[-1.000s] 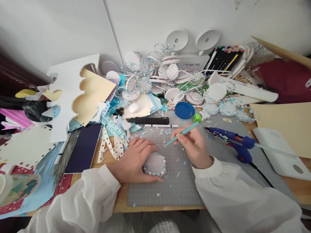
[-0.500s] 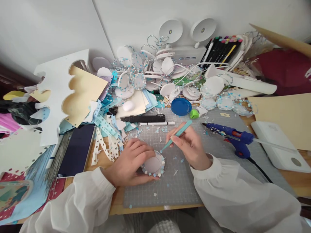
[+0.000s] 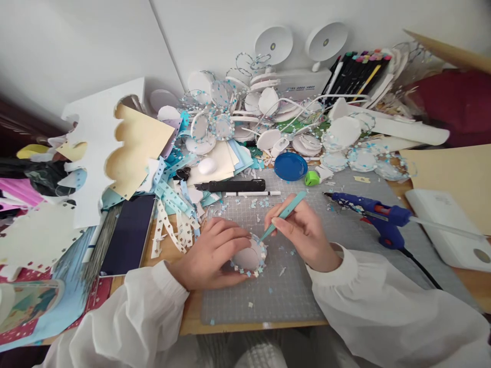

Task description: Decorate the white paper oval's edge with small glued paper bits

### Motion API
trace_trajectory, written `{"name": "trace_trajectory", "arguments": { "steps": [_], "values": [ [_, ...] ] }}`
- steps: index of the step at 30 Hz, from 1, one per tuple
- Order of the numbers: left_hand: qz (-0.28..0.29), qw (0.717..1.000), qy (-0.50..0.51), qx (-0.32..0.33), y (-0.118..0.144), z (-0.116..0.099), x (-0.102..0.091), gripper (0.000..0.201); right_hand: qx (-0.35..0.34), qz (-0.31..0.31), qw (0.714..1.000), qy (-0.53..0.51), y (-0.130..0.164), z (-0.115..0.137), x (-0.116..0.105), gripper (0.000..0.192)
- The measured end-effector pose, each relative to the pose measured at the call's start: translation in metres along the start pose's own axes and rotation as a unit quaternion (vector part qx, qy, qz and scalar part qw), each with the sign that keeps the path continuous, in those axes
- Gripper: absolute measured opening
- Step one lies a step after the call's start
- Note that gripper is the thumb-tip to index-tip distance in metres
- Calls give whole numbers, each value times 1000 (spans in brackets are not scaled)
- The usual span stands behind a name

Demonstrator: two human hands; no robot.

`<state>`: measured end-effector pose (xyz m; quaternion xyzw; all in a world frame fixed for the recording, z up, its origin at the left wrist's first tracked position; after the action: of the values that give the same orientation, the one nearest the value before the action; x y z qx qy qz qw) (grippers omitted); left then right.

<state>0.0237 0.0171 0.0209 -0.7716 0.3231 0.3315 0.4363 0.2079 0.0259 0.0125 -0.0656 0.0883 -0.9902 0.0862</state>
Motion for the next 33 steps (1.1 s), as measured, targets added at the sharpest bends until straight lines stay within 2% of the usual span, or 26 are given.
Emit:
{"name": "trace_trajectory", "arguments": {
  "steps": [12,33],
  "values": [
    [-15,1000,16,-15,1,2,1,48,-33,11,999,29,0,6,0,5],
    [-23,999,24,-8,0,2,-1,49,6,1,1000,16,-1,-3,-3,13]
  ]
}}
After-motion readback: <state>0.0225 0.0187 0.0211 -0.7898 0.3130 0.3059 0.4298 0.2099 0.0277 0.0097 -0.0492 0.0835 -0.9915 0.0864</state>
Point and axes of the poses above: each hand's wrist, its own y-axis away from the middle knuckle, its own x-axis out of the palm, z = x × y, the point moved 4 cm from there along -y, towards the middle knuckle, and after that the axes turned 3 degrees about x, right-handed, at the moved point
